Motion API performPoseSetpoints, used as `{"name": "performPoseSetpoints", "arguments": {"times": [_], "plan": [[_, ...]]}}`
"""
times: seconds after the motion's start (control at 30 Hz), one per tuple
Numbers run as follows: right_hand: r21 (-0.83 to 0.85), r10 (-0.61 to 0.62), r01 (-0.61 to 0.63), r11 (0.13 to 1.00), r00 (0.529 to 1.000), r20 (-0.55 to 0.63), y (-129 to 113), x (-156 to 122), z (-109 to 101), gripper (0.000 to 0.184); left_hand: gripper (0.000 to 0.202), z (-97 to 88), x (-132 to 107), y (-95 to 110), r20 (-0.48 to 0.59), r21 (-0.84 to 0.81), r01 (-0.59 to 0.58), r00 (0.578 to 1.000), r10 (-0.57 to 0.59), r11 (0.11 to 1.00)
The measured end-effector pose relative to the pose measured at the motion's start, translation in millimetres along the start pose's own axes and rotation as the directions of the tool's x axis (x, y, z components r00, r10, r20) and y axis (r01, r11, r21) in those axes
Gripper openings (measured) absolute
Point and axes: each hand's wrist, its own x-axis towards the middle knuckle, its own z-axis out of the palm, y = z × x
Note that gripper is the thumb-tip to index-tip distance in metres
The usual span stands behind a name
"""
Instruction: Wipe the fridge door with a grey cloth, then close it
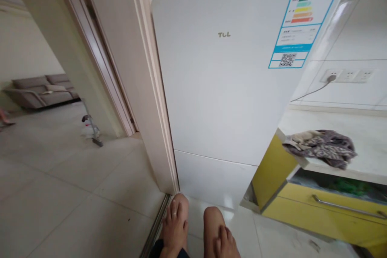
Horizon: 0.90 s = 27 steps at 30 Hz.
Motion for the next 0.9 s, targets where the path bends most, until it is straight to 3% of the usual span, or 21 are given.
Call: {"name": "performPoseSetpoints", "arguments": {"times": [0.1, 0.2, 0.37, 0.5, 0.9], "plan": [[-0.271, -0.051, 0.059, 0.961, 0.998, 0.037, -22.0, 7.0, -16.3, 0.064, 0.068, -9.3, -7.8, 2.2, 0.006, -0.017, -0.032, 0.999, 0.032, 0.999], [-0.397, -0.139, 0.136, 0.908, 0.99, 0.021, -44.0, 9.7, -33.8, 0.072, 0.07, -13.3, -8.6, 5.6, 0.033, -0.063, -0.071, 0.997, 0.073, 0.995], [-0.364, -0.148, 0.203, 0.909, 0.974, 0.173, -55.6, 19.3, -61.8, 0.057, 0.07, -6.5, -13.4, 0.7, 0.018, -0.148, -0.164, 0.985, 0.169, 0.975], [-0.35, -0.135, 0.188, 0.918, 0.976, 0.172, -55.4, 21.3, -72.8, 0.052, 0.066, -1.9, -20.1, -4.6, 0.01, -0.165, -0.215, 0.976, 0.22, 0.963], [-0.319, -0.094, 0.147, 0.936, 0.98, 0.176, -53.3, 21.4, -63.6, 0.058, 0.061, -7.1, -18.2, -11.1, -0.013, -0.122, -0.215, 0.977, 0.215, 0.969]]}}
